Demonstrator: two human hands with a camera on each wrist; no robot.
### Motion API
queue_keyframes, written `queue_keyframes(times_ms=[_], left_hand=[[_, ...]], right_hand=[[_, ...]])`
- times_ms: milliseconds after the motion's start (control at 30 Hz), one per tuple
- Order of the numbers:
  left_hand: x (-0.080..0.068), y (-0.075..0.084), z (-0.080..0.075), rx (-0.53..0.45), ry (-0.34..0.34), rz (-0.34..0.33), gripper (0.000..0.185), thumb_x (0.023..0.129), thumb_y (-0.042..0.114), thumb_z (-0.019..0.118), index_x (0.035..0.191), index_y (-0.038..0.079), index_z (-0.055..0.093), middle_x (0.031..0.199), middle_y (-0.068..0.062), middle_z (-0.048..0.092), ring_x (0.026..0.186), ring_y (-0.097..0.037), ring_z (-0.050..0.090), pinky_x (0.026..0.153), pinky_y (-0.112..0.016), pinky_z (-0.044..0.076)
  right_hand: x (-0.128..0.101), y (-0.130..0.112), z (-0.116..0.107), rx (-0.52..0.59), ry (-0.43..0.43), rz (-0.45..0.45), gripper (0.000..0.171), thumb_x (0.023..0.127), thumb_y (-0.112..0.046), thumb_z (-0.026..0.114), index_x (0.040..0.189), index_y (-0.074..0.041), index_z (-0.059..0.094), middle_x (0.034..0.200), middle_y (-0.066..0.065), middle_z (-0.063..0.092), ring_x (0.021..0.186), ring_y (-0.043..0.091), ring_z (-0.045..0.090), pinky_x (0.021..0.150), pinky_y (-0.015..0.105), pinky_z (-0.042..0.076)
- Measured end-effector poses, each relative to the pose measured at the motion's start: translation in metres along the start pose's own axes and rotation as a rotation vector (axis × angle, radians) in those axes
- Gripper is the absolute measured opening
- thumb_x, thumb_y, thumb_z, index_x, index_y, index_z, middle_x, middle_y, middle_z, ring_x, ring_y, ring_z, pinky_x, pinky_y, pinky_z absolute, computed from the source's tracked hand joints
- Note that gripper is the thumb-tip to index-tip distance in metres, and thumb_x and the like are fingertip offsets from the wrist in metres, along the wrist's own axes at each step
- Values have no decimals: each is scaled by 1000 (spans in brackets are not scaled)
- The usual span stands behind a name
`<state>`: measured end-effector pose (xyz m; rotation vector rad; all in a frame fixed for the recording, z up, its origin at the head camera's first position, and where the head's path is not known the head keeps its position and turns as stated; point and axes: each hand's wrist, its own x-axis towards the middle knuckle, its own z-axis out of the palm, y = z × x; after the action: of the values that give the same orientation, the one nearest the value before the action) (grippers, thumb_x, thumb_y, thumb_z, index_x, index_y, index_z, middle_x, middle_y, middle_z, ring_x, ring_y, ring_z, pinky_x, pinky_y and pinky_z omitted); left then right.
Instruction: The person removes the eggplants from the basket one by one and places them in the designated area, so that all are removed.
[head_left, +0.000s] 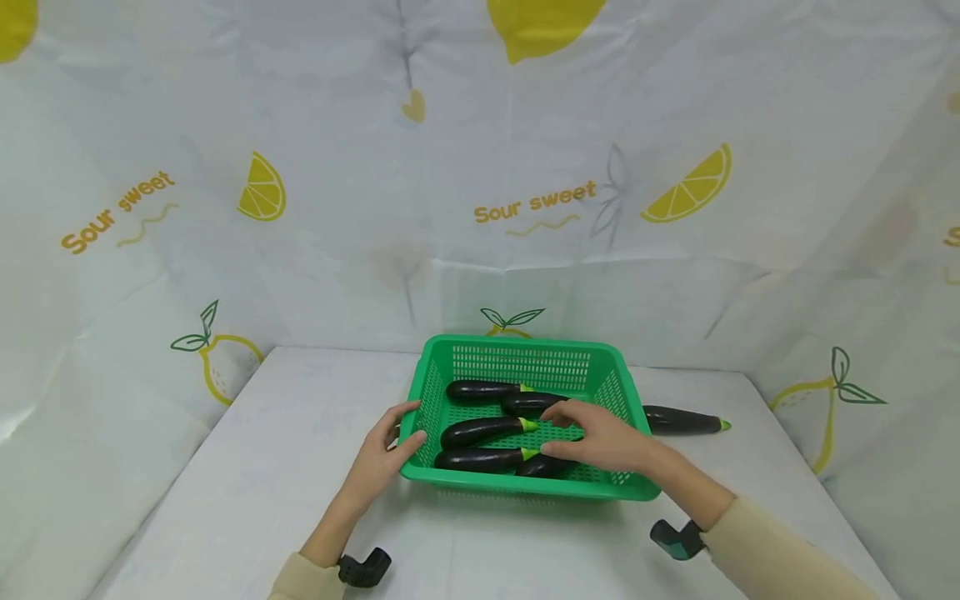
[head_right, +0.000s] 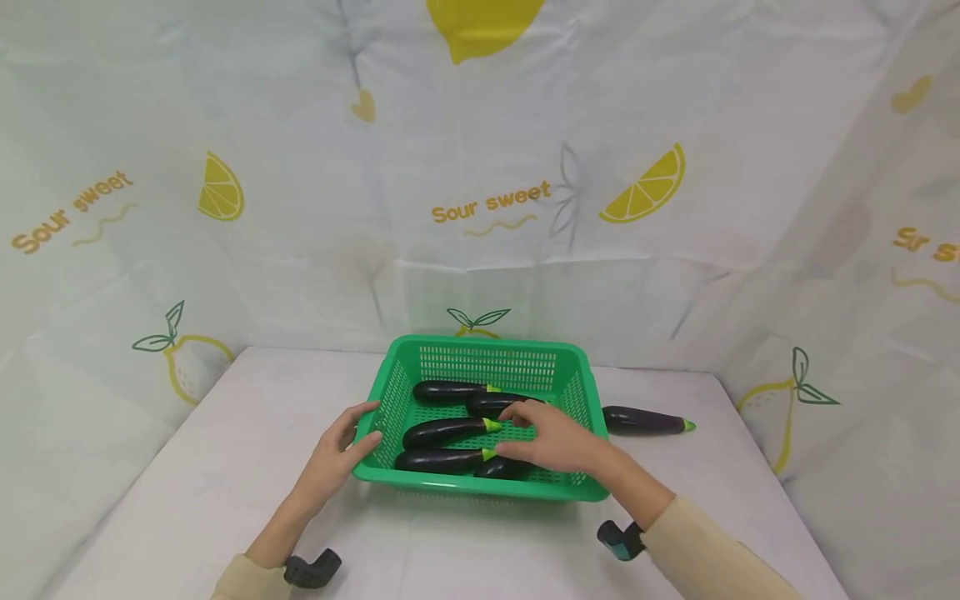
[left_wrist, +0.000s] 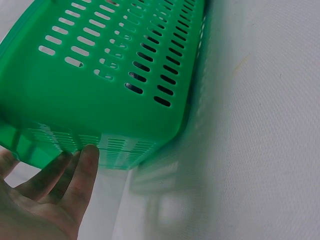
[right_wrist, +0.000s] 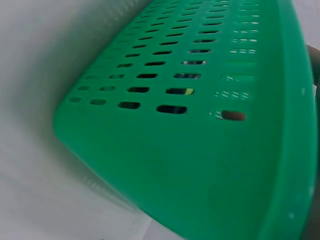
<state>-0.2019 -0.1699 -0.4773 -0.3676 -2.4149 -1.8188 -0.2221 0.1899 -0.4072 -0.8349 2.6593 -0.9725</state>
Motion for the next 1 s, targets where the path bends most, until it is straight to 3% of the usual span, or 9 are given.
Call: queue_keyframes(times_ms=[567, 1000], left_hand=[[0, -2, 0, -2, -1, 12, 54, 100, 24, 67, 150, 12, 48, 152, -17, 46, 134, -38, 52, 104, -58, 45], [1, -1, 1, 8, 11, -1, 52, 100, 23, 68, 148, 14, 50, 153, -16, 45, 136, -39, 50, 107, -62, 40]], right_hand=[[17, 14, 20, -31, -106, 0, 49, 94, -41, 72, 125, -5, 64, 121, 10, 65, 112, 31, 61, 94, 54, 51], [22, 20, 24, -57, -187, -20, 47, 93, -41, 74, 123, -6, 66, 114, 4, 67, 104, 25, 63, 89, 46, 52]])
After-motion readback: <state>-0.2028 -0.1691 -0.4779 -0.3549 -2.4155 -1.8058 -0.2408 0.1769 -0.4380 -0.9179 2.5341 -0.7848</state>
